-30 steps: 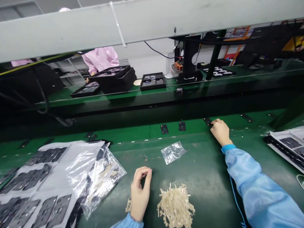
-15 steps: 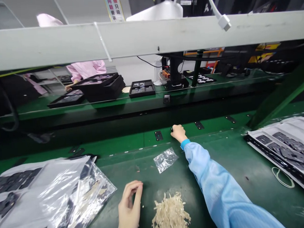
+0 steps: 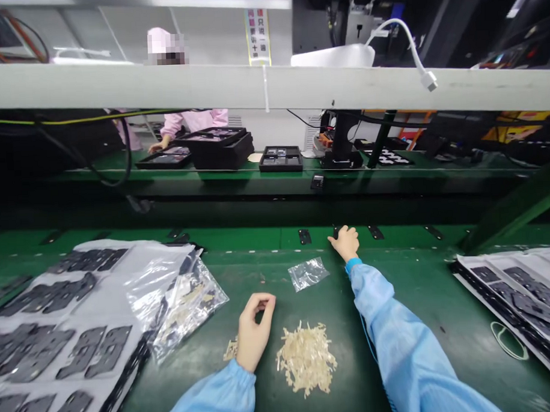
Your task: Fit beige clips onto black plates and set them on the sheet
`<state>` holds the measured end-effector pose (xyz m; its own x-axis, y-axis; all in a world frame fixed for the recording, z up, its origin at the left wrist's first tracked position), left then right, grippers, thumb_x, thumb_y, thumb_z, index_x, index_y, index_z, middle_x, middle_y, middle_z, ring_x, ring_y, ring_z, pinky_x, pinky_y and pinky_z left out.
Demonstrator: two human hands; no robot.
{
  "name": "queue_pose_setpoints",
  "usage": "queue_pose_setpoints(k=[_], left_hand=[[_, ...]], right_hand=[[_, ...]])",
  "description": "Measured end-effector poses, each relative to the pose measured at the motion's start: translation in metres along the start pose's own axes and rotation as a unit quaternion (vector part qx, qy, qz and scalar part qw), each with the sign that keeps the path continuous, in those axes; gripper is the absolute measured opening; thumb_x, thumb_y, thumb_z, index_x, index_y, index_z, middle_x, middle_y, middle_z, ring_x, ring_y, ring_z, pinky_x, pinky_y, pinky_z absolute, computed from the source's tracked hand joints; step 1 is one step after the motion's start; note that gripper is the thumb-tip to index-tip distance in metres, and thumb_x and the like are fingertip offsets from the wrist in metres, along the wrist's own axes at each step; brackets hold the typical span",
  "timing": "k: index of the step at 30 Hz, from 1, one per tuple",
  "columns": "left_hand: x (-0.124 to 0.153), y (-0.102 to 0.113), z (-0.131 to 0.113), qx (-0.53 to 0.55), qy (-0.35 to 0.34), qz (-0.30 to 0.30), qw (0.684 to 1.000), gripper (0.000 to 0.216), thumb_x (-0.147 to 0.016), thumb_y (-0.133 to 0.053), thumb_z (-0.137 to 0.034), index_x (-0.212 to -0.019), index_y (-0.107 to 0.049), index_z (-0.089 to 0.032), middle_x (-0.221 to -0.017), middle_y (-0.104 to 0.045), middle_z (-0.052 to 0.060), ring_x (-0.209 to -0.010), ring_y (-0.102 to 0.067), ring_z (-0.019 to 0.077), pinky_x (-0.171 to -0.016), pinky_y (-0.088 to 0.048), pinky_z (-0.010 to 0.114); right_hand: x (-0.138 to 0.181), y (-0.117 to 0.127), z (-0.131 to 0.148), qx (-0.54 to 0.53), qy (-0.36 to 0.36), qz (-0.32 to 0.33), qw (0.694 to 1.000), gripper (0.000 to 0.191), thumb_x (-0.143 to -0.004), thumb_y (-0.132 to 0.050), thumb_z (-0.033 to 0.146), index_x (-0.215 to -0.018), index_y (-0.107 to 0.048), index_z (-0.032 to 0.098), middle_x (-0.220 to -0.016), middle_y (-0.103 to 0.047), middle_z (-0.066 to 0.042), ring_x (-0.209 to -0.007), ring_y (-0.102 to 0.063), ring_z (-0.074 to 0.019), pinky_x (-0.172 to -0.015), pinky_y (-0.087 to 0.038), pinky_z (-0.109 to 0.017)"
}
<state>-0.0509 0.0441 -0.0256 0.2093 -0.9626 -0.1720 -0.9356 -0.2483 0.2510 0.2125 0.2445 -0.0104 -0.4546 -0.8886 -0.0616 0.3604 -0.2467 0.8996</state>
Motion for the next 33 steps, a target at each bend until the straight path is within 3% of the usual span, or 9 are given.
queue_pose_setpoints(k=[5, 11, 15, 19, 21, 23, 27, 29, 33], left_hand=[[-0.002, -0.001, 0.000, -0.006, -0.021, -0.017, 1.000, 0.019, -0.084, -0.052, -0.034, -0.079, -0.060, -0.017, -0.079, -0.062, 0.003, -0.078, -0.060, 0.0173, -0.073, -0.047, 0.027], [-0.001, 0.003, -0.012, 0.030, -0.012, -0.020, 0.999, 0.023, -0.083, -0.053, -0.038, -0.078, -0.061, -0.017, -0.079, -0.063, 0.004, -0.078, -0.060, 0.0183, -0.074, -0.048, 0.030], [0.003, -0.001, -0.023, 0.160, 0.067, 0.029, 0.984, 0.030, -0.083, -0.054, -0.042, -0.093, -0.063, -0.016, -0.093, -0.067, 0.009, -0.089, -0.063, 0.0213, -0.083, -0.048, 0.035], [0.009, -0.001, -0.044, 0.321, 0.132, 0.121, 0.930, 0.045, -0.083, -0.054, -0.044, -0.119, -0.055, -0.016, -0.113, -0.064, 0.013, -0.103, -0.059, 0.0232, -0.089, -0.046, 0.037], [0.010, 0.010, -0.052, 0.371, 0.147, 0.154, 0.904, 0.044, -0.086, -0.050, -0.044, -0.119, -0.055, -0.015, -0.109, -0.065, 0.013, -0.100, -0.061, 0.0237, -0.086, -0.047, 0.036], [0.008, 0.032, -0.052, 0.391, 0.137, 0.115, 0.903, 0.041, -0.087, -0.047, -0.043, -0.116, -0.056, -0.016, -0.098, -0.066, 0.011, -0.088, -0.063, 0.0202, -0.077, -0.049, 0.032], [0.010, 0.085, -0.027, 0.258, 0.110, -0.002, 0.960, 0.033, -0.085, -0.052, -0.038, -0.109, -0.058, -0.017, -0.073, -0.058, 0.001, -0.056, -0.052, 0.0091, -0.054, -0.042, 0.021], [0.015, 0.101, -0.011, 0.101, 0.109, -0.005, 0.989, 0.030, -0.083, -0.053, -0.037, -0.101, -0.063, -0.015, -0.069, -0.057, 0.001, -0.055, -0.051, 0.0106, -0.053, -0.041, 0.023], [0.021, 0.104, 0.004, -0.105, 0.058, 0.025, 0.992, 0.021, -0.080, -0.055, -0.033, -0.082, -0.066, -0.016, -0.076, -0.062, 0.004, -0.069, -0.057, 0.0155, -0.066, -0.044, 0.027]], right_hand=[[-0.009, 0.009, 0.007, -0.056, -0.050, 0.048, 0.996, 0.032, -0.089, -0.056, 0.030, -0.117, -0.053, 0.014, -0.116, -0.055, -0.010, -0.098, -0.058, -0.0219, -0.081, -0.050, -0.041], [0.003, 0.049, 0.011, -0.202, 0.009, 0.130, 0.971, 0.031, -0.089, -0.055, 0.029, -0.116, -0.053, 0.015, -0.116, -0.056, -0.009, -0.096, -0.059, -0.0211, -0.080, -0.051, -0.041], [0.078, 0.057, 0.018, -0.307, 0.074, 0.239, 0.918, 0.027, -0.093, -0.046, 0.027, -0.109, -0.056, 0.007, -0.096, -0.066, -0.013, -0.085, -0.066, -0.0198, -0.079, -0.053, -0.035], [0.187, 0.046, 0.031, -0.356, 0.127, 0.400, 0.835, 0.030, -0.084, -0.059, 0.036, -0.097, -0.064, 0.009, -0.073, -0.070, -0.010, -0.067, -0.069, -0.0216, -0.069, -0.056, -0.036], [0.227, 0.043, 0.040, -0.382, 0.167, 0.478, 0.773, 0.036, -0.082, -0.060, 0.042, -0.099, -0.065, 0.011, -0.077, -0.071, -0.011, -0.067, -0.069, -0.0217, -0.065, -0.057, -0.036], [0.246, 0.043, 0.046, -0.398, 0.213, 0.485, 0.749, 0.039, -0.080, -0.061, 0.043, -0.108, -0.063, 0.016, -0.096, -0.070, -0.012, -0.080, -0.068, -0.0218, -0.068, -0.056, -0.035], [0.238, 0.037, 0.037, -0.412, 0.202, 0.418, 0.784, 0.035, -0.081, -0.060, 0.043, -0.107, -0.063, 0.019, -0.103, -0.067, -0.011, -0.085, -0.065, -0.0208, -0.068, -0.056, -0.033], [0.228, 0.032, 0.023, -0.424, 0.169, 0.389, 0.800, 0.032, -0.081, -0.059, 0.045, -0.098, -0.066, 0.018, -0.094, -0.069, -0.010, -0.080, -0.065, -0.0203, -0.065, -0.055, -0.032], [0.210, 0.024, -0.005, -0.437, 0.128, 0.329, 0.828, 0.030, -0.079, -0.062, 0.044, -0.093, -0.068, 0.018, -0.089, -0.069, -0.010, -0.078, -0.063, -0.0202, -0.064, -0.054, -0.030]])
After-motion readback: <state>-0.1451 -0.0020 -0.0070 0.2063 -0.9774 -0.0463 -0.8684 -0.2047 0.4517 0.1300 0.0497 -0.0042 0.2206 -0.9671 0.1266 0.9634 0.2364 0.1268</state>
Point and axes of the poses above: each hand's wrist, its own x-axis away from the middle knuckle, its own y-axis out of the back of the hand, z = x × y, the point moved 2 cm from there along -x, towards the middle knuckle
